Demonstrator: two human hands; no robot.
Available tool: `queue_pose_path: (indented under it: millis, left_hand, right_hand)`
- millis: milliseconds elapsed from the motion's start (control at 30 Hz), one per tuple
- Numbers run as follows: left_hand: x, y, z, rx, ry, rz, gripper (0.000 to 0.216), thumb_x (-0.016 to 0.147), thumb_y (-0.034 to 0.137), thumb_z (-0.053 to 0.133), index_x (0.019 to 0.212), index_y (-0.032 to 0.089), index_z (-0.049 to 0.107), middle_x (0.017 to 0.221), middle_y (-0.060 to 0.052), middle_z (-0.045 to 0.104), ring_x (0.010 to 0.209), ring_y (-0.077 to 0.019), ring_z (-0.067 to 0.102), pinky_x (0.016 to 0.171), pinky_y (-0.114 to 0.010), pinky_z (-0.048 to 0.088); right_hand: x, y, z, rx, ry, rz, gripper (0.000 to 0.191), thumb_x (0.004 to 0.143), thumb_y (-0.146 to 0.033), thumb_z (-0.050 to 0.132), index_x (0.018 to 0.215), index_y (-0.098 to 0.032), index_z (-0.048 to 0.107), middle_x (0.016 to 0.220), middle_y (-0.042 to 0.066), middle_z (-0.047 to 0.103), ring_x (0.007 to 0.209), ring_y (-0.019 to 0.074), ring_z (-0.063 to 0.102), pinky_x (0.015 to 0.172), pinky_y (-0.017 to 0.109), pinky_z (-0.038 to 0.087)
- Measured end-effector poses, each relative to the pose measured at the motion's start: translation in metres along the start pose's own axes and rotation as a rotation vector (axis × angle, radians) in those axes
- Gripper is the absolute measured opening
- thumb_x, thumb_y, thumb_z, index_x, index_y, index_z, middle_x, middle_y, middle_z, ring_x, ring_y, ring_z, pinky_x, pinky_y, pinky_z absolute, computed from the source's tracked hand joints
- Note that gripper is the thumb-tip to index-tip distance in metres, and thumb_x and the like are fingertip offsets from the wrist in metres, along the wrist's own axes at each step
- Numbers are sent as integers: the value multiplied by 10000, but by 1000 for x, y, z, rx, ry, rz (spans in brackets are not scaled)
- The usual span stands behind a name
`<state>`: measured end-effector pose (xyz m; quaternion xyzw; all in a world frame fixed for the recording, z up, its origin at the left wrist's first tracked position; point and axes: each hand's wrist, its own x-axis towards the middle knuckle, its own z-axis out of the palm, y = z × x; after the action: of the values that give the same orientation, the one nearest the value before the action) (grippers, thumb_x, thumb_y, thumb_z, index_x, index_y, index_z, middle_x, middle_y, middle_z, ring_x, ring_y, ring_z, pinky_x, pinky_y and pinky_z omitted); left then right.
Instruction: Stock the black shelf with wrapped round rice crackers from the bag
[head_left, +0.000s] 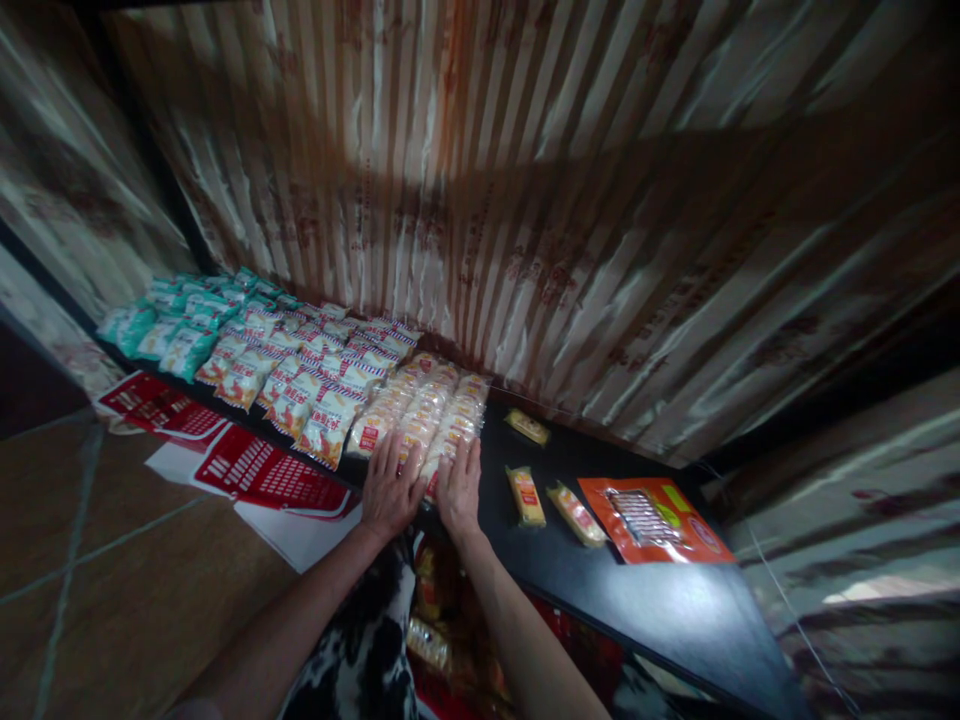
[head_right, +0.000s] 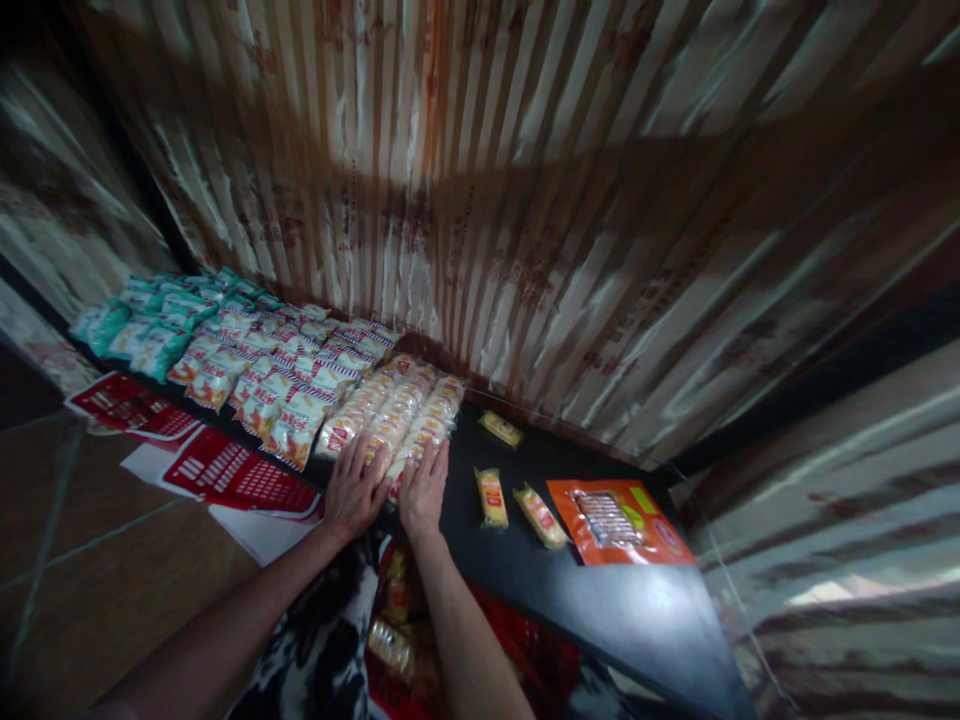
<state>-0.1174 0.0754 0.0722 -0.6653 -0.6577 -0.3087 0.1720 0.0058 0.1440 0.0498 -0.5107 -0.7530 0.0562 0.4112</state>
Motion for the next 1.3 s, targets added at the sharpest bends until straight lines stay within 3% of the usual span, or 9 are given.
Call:
queue_pose_path:
  millis: [167, 333, 467, 700, 833, 1100, 1300]
  left_hand:
    - [2, 5, -5, 4, 12, -19, 567, 843, 387, 485, 1357, 173, 375, 1470, -158, 250, 1371, -322, 160, 1063, -524, 250]
    - [2, 5, -2, -8, 3, -15, 551, 848, 375, 475, 1355, 181, 383, 1458, -157, 278, 1362, -316, 197, 1063, -520, 256]
    - [1, 3, 3, -25, 12, -24, 537, 852, 388, 468, 1344, 184, 405, 1452, -150, 297, 1358, -314, 214, 1068, -520, 253]
    - [-4, 1, 8, -23, 50, -35, 582, 851, 416, 472, 1372, 182, 358, 1462, -145, 274, 1365, -307, 190, 1067, -526, 248]
    - [-6, 1, 9, -38, 73, -32, 582, 854, 418, 469, 1362, 152, 368, 1449, -163, 295, 1368, -308, 181, 1066, -533, 246]
    - [-6, 3, 0, -44, 45, -56, 555, 863, 396, 442, 1348, 131, 388, 1459, -166, 268, 1371, -309, 165, 1080, -532, 216]
    - [-14, 1, -6, -22, 43, -69, 500, 874, 307, 399, 1332, 107, 409, 1464, -174, 250, 1373, -304, 159, 1078, -521, 225]
  right_hand:
    - [3, 3, -5, -12, 49, 10, 534, 930, -391, 256, 1398, -134, 272, 1454, 198, 232, 1334, 298, 235, 1005, 525, 317]
    - [3, 1, -4, -67, -17, 69, 525, 927, -403, 246, 1378, -145, 324, 1435, 191, 282, 1296, 304, 300, 954, 499, 368]
    - [2, -2, -5, -61, -55, 106, 540, 923, -426, 244, 1379, -150, 326, 1437, 193, 279, 1294, 312, 296, 937, 499, 375]
    - [-1, -8, -16, -37, 12, 97, 530, 921, -417, 250, 1393, -178, 290, 1456, 182, 213, 1315, 310, 246, 954, 516, 346]
    - [-15, -9, -29, -33, 57, 151, 508, 925, -400, 241, 1377, -180, 310, 1443, 190, 228, 1303, 314, 264, 938, 523, 355]
    - [-61, -10, -58, 146, 45, 137, 439, 939, -337, 260, 1327, -167, 373, 1423, 153, 306, 1311, 227, 288, 1032, 471, 316]
    - [-64, -9, -60, 193, 47, 189, 448, 927, -383, 287, 1256, -132, 458, 1382, 173, 370, 1288, 226, 336, 1035, 457, 323]
